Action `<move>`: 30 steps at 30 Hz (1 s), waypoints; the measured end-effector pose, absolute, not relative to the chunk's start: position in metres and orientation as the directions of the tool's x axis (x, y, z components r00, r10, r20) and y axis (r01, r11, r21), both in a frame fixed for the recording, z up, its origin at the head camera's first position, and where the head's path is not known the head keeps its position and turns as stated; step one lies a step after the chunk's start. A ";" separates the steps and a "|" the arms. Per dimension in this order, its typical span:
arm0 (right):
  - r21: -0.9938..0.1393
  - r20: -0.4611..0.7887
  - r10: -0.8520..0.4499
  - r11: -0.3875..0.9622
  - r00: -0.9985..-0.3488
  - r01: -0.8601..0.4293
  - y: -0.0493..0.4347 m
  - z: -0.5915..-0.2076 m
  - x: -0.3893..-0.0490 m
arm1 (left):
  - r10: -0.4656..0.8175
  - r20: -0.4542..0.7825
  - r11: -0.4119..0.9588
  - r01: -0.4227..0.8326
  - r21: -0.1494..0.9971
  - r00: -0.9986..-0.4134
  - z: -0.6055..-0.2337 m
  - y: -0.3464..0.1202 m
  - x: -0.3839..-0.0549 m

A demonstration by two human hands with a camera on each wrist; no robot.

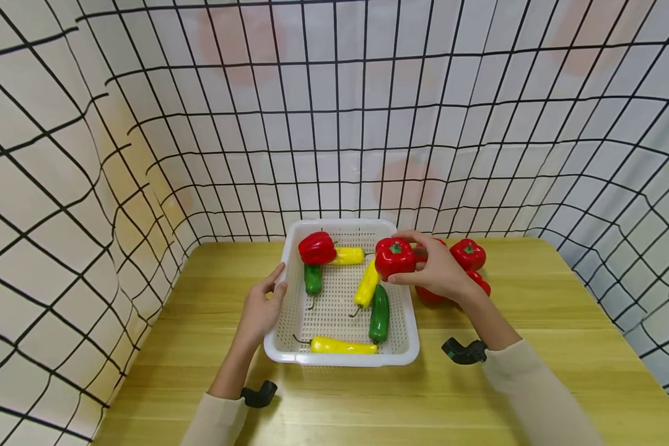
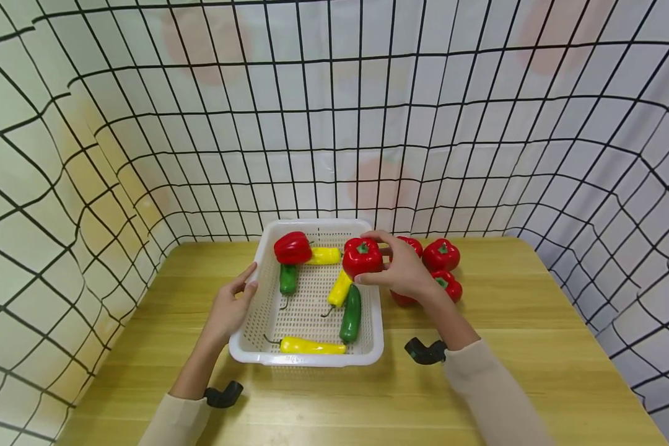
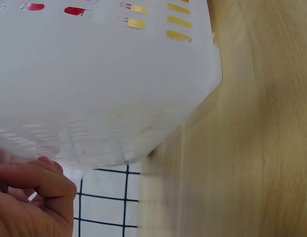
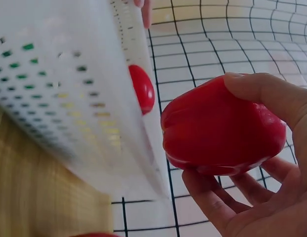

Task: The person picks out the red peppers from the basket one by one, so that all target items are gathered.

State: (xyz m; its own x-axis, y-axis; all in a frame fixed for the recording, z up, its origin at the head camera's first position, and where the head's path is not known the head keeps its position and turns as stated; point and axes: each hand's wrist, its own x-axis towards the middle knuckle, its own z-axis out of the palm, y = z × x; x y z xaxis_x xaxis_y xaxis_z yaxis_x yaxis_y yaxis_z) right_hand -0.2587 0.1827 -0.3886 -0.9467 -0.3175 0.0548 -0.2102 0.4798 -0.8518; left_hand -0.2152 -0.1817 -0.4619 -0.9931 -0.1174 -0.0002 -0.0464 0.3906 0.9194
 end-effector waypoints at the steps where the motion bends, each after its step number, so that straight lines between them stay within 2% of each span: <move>1: -0.849 0.055 -0.309 0.487 -0.949 -0.207 0.186 -0.390 -0.258 | -0.118 0.001 0.391 -0.045 0.919 -0.993 -0.462 -0.182 -0.215; 17: -0.844 0.061 -0.216 0.510 -0.974 -0.166 0.242 -0.408 -0.236 | -0.134 -0.009 0.413 -0.064 0.909 -0.991 -0.458 -0.182 -0.213; 30: -0.840 0.051 -0.211 0.519 -0.976 -0.156 0.266 -0.433 -0.215 | -0.134 -0.013 0.401 -0.066 0.914 -0.991 -0.460 -0.181 -0.214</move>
State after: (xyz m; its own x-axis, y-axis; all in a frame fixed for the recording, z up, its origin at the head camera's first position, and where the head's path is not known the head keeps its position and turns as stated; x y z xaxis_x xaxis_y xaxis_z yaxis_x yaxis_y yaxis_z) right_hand -0.2154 0.2662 -0.4329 -0.9762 -0.2107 0.0507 -0.1557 0.5190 -0.8405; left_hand -0.2143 -0.1815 -0.4595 -0.9909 -0.1339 -0.0131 -0.0663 0.4013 0.9136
